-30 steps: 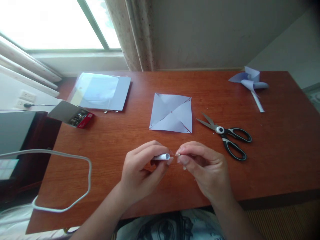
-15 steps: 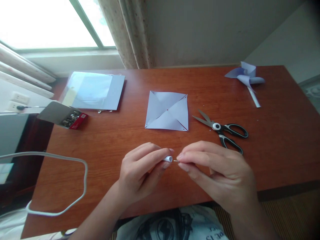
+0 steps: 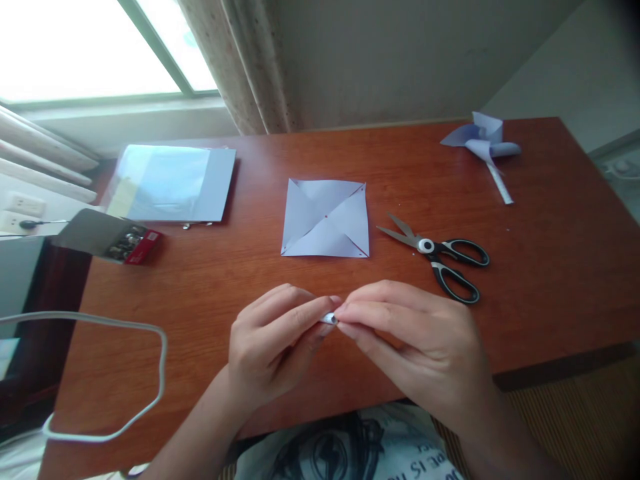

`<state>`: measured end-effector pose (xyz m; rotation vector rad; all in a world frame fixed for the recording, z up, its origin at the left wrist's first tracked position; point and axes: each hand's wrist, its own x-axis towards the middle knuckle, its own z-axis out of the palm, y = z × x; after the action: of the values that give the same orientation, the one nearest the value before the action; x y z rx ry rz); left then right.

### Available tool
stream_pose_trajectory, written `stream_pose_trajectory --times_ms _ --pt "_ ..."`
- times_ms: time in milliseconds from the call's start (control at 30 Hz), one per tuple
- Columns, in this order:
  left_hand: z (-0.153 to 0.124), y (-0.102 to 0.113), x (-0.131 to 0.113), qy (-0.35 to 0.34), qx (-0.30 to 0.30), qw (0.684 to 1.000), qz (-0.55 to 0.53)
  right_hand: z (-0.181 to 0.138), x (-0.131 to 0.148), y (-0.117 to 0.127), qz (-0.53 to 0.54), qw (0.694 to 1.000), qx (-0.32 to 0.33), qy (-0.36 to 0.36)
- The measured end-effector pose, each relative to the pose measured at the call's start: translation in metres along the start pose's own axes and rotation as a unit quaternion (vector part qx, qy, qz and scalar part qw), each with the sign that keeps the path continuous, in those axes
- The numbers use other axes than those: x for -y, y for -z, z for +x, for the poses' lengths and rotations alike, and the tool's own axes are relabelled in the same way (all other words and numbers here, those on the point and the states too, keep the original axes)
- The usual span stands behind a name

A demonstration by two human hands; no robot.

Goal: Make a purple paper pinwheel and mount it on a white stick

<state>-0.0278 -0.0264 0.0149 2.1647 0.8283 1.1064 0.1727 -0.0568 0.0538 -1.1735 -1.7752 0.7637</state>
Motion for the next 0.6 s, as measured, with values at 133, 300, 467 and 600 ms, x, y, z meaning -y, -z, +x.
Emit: stream_pose_trajectory --times_ms 133,300,467,600 --pt "-0.0015 -0.0008 0.0015 -0.002 -0.001 1.000 0.021 0.0020 0.0001 -0.0019 -0.001 1.000 -0.009 -0.005" --pt "-0.0037 -0.0014 0.0029 -0.009 0.004 0.999 0.052 0.0052 -0.0008 -0.0047 0.029 0.998 -0.023 -0.051" --pt "-0.0039 -0.0017 0.0037 -0.012 0.012 0.997 0.071 0.0042 -0.0030 -0.0062 0.076 0.991 -0.021 -0.110" --pt "-0.0050 -0.0015 0.0047 -0.023 0.011 0.997 0.070 0.0034 -0.0073 -0.0070 0.163 0.971 -0.002 -0.176"
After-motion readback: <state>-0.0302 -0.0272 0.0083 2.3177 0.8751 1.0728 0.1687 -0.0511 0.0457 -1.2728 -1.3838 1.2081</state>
